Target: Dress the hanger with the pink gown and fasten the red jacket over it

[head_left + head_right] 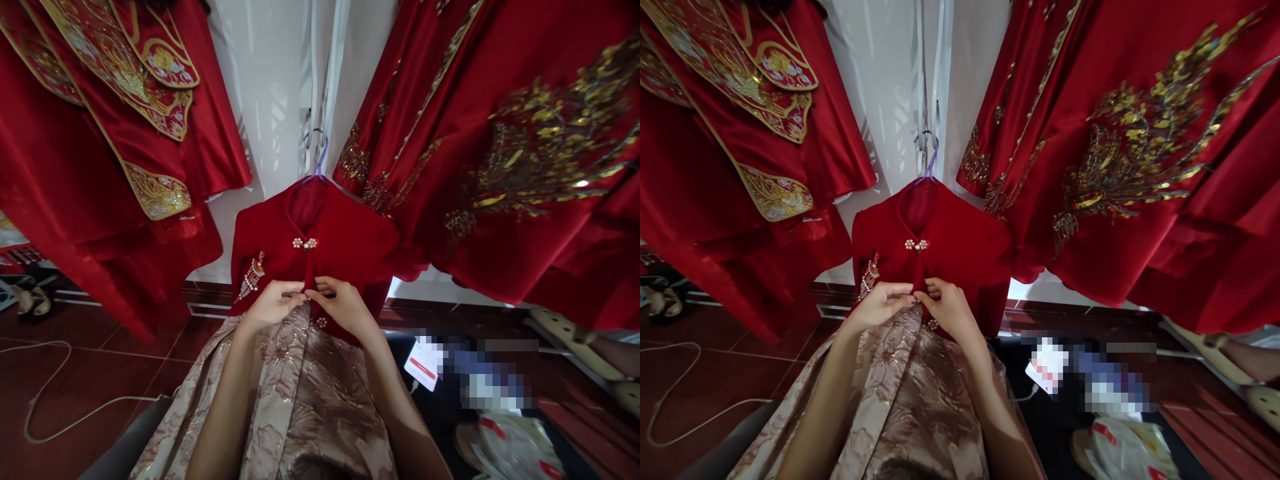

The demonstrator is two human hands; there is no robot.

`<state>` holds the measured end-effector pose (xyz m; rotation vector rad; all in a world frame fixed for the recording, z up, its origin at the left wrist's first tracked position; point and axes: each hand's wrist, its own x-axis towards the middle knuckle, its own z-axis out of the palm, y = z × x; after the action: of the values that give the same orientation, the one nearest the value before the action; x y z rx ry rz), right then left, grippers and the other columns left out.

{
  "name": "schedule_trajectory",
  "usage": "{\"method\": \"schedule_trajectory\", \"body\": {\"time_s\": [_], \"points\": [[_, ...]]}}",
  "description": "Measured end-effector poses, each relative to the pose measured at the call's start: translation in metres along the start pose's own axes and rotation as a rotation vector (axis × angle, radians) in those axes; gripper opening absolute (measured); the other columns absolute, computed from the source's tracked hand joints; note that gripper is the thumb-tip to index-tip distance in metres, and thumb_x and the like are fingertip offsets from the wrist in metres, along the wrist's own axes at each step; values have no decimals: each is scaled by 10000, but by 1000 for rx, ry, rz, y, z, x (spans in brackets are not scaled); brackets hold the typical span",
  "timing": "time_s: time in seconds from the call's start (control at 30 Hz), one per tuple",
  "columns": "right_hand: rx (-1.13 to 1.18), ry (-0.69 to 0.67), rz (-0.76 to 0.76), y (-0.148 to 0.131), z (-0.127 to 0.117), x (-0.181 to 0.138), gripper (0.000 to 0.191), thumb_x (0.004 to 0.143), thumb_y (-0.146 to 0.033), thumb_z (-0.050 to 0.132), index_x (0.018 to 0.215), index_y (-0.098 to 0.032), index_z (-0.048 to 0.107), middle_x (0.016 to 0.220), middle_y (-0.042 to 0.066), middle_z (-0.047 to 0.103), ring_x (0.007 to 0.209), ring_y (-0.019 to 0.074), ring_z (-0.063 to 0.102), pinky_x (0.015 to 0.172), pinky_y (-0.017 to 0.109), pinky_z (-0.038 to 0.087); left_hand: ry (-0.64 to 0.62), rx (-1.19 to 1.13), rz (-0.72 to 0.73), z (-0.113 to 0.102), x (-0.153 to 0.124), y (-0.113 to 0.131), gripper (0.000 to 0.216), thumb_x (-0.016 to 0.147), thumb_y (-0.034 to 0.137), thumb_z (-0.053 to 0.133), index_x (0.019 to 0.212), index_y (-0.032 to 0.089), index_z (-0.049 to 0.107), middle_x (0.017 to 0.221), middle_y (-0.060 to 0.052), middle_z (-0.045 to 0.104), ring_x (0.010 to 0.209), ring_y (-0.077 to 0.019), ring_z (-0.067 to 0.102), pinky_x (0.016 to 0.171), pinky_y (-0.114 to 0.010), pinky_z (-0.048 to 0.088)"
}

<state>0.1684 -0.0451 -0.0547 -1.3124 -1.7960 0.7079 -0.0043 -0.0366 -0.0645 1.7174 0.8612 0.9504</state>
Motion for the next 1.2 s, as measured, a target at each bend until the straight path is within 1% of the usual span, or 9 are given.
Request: {"method": "schedule_trajectory", "body": {"time_s": [0.17,0.33,0.47,0.53,0.67,0.8,0.9,1.07,1.2], "points": [[-11,62,3,-3,2,0,206,764,-237,636,949,-162,682,907,75,729,849,195,694,784,311,553,155,-143,-99,4,3,-11,290,705,288,700,929,145,583,819,-68,704,748,-188,681,707,-332,559],[40,95,-13,-2,0,0,120,755,-254,636,843,-192,687,824,45,730,786,197,696,740,322,556,369,-13,-50,-5,6,-14,292,685,343,723,847,146,581,720,-43,657,638,-152,637,632,-290,533],[102,93,-17,2,-1,1,153,732,-299,658,847,-198,659,793,38,715,747,183,680,718,323,549,887,265,116,-26,8,-20,344,641,289,745,923,169,590,967,-68,584,743,-126,562,647,-258,500],[112,112,-11,4,-1,2,219,707,-338,684,860,-193,625,750,31,698,688,166,661,671,305,540,1049,307,117,-36,11,-28,464,588,261,773,984,170,547,1057,-82,527,791,-129,538,654,-258,495],[141,139,-2,5,-5,2,352,667,-400,721,889,-193,544,712,10,664,643,145,630,636,283,515,933,67,21,-44,20,-44,441,615,286,744,942,165,474,878,-24,538,661,-83,534,630,-238,488],[255,11,-52,-1,-9,3,370,682,-391,716,930,-202,515,764,5,650,716,144,638,666,272,512,881,-40,83,-40,27,-42,299,650,265,703,860,173,511,762,6,576,646,-80,565,651,-219,485],[303,1,-111,-11,-6,8,353,691,-354,713,943,-202,518,760,-7,623,733,132,627,687,261,509,844,-60,98,-38,26,-31,225,659,250,690,837,147,600,794,-32,650,725,-112,616,741,-259,506],[368,50,-186,-29,17,38,308,722,-331,670,937,-208,487,808,1,610,771,133,632,680,247,524,707,-260,16,-39,19,-19,345,605,210,726,931,105,678,959,-95,708,881,-180,662,885,-343,503],[198,127,-235,-31,39,66,220,746,-253,628,919,-202,501,811,3,625,743,128,639,695,255,518,724,-322,8,-43,15,-19,351,585,214,750,920,120,704,954,-90,717,893,-182,669,914,-349,498]]}}
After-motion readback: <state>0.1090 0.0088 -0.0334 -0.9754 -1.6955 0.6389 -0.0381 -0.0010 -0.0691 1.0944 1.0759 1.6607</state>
